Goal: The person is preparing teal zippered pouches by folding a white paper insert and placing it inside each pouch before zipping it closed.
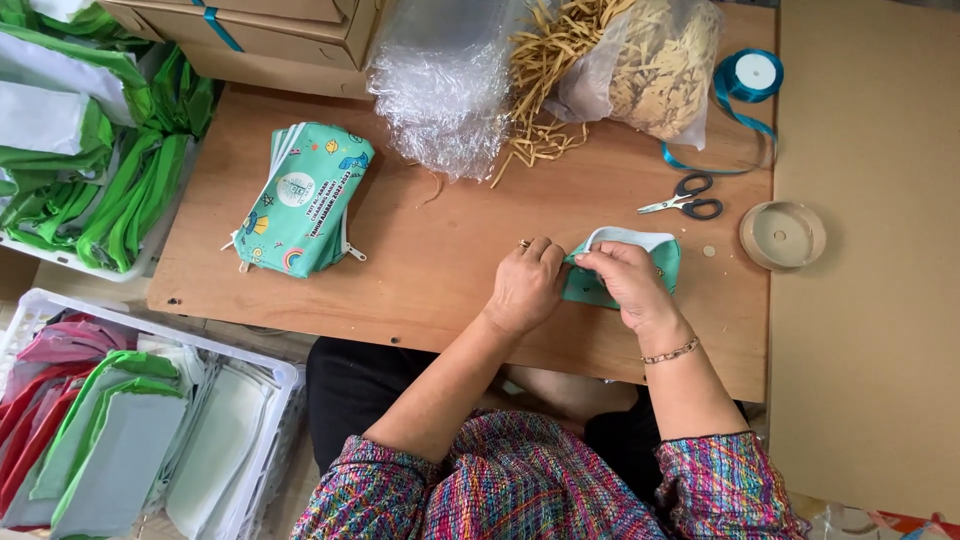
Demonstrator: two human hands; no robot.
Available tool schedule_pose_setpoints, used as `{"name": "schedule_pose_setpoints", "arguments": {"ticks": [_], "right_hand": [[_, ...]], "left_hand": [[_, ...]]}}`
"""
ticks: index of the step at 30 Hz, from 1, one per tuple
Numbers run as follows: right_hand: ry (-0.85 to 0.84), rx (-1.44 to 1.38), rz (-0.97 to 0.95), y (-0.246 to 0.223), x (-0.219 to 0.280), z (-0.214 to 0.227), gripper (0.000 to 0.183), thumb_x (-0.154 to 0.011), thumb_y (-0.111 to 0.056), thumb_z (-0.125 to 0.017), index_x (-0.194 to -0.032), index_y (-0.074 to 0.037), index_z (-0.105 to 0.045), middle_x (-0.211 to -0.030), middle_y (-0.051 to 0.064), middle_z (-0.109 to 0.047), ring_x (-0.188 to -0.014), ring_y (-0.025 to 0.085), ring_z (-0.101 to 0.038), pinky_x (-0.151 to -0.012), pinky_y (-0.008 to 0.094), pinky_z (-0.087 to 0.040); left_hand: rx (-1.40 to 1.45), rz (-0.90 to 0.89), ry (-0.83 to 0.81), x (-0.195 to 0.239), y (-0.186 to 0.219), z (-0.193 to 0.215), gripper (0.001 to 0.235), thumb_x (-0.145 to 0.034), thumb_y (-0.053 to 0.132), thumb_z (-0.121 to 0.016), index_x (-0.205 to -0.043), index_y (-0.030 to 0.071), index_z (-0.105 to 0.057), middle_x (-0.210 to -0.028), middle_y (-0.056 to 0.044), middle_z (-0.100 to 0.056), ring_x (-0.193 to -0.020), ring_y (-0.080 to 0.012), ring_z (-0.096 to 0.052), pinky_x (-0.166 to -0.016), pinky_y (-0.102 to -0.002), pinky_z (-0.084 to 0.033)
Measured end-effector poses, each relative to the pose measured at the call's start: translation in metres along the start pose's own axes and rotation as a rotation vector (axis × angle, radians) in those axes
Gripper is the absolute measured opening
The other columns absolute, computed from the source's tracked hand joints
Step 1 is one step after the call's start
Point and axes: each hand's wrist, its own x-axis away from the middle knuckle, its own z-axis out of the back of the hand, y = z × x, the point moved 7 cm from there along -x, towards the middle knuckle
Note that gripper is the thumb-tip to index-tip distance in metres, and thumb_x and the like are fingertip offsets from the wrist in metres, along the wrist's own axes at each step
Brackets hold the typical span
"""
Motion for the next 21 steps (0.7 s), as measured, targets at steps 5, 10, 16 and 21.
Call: {"name": "schedule_pose_setpoints", "arguments": {"ticks": [5,10,16,21], "right_hand": [[-0.034,0.252,0.103,-0.043,0.022,-0.001,0.028,-0.077,-0.019,-0.080,-0.057,-0.011,-0.061,-0.051,-0.003,-0.040,-0.055,0.007,-0.037,-0.050,0.023,-0.028],[-0.025,0.116,0.065,-0.007,0.002,-0.009,0.027,-0.076,-0.019,-0.080,-0.058,-0.012,-0.062,-0.054,-0.006,-0.039,-0.062,0.005,-0.035,-0.053,0.022,-0.025],[0.034,-0.114,-0.119,0.042,-0.009,-0.015,0.018,-0.090,-0.025,-0.075,-0.083,-0.009,-0.070,-0.095,0.006,-0.061,-0.104,0.016,-0.043,-0.096,0.034,-0.036],[0.118,0.574,0.274,-0.040,0.012,-0.011,0.057,-0.109,-0.053,-0.051,-0.086,-0.006,-0.073,-0.088,0.016,-0.069,-0.102,0.040,-0.060,-0.099,0.051,-0.043]], "left_hand": [[-0.017,-0.009,0.016,0.003,0.007,0.001,0.022,-0.090,0.020,-0.068,-0.073,0.012,-0.057,-0.073,-0.006,-0.053,-0.062,-0.0273,-0.062,-0.056,-0.035,-0.051],[0.000,-0.001,0.047,-0.001,0.006,0.010,0.024,-0.090,0.020,-0.068,-0.072,0.011,-0.056,-0.071,-0.007,-0.052,-0.060,-0.0287,-0.062,-0.055,-0.036,-0.051],[0.036,0.100,-0.089,0.005,-0.005,-0.001,0.015,-0.075,0.018,-0.074,-0.073,0.012,-0.059,-0.074,-0.006,-0.056,-0.068,-0.0304,-0.064,-0.058,-0.040,-0.053],[0.239,0.472,-0.356,0.008,-0.027,-0.008,0.019,-0.081,0.025,-0.070,-0.074,0.011,-0.059,-0.072,-0.008,-0.058,-0.071,-0.0385,-0.066,-0.063,-0.046,-0.054]]}}
